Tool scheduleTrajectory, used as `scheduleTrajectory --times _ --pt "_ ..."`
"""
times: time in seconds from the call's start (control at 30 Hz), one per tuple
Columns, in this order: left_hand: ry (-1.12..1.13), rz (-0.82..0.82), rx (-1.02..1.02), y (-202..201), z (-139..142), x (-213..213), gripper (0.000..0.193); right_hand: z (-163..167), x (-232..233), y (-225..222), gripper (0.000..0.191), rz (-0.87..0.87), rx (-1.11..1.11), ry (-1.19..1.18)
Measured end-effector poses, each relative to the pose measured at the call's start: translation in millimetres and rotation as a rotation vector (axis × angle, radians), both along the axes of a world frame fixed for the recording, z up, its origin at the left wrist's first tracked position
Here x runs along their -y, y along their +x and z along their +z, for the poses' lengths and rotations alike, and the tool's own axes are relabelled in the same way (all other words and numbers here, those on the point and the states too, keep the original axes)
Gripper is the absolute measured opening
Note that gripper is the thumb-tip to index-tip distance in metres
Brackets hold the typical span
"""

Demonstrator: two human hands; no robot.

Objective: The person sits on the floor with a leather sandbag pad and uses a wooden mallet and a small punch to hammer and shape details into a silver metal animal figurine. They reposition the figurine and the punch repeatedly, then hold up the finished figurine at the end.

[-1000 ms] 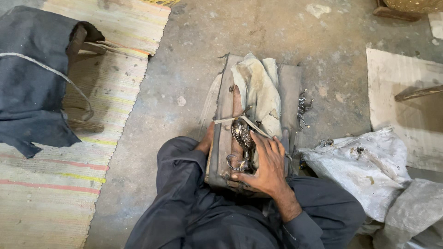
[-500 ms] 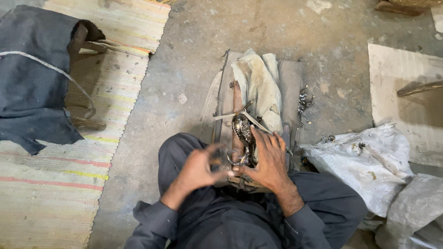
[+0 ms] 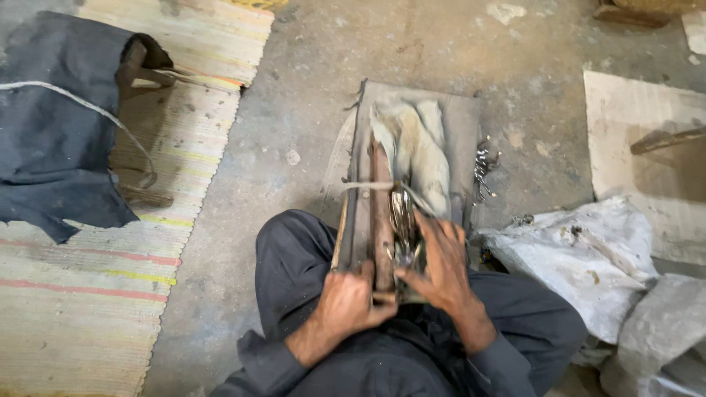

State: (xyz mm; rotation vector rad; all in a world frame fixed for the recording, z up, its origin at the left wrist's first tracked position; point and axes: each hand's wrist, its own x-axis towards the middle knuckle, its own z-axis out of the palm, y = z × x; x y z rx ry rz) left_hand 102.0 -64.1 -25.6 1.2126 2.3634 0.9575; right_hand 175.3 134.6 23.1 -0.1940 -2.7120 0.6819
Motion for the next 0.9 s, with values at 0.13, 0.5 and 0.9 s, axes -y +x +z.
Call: scheduleTrajectory --times 0.13,0.5,0.9 --pt "0.014 0.017 0.07 -1 22 13 0.056 8 20 13 0.112 0.032 0.037 0.073" --pt "-0.179 0.229 0.39 -65 41 52 0.039 -9 -27 56 0.052 -0.204 -0.25 -0.496" --pt "0.69 0.099 0.625 -77 21 30 0.009 -134 -86 62 0.044 -0.395 0.045 -0.08"
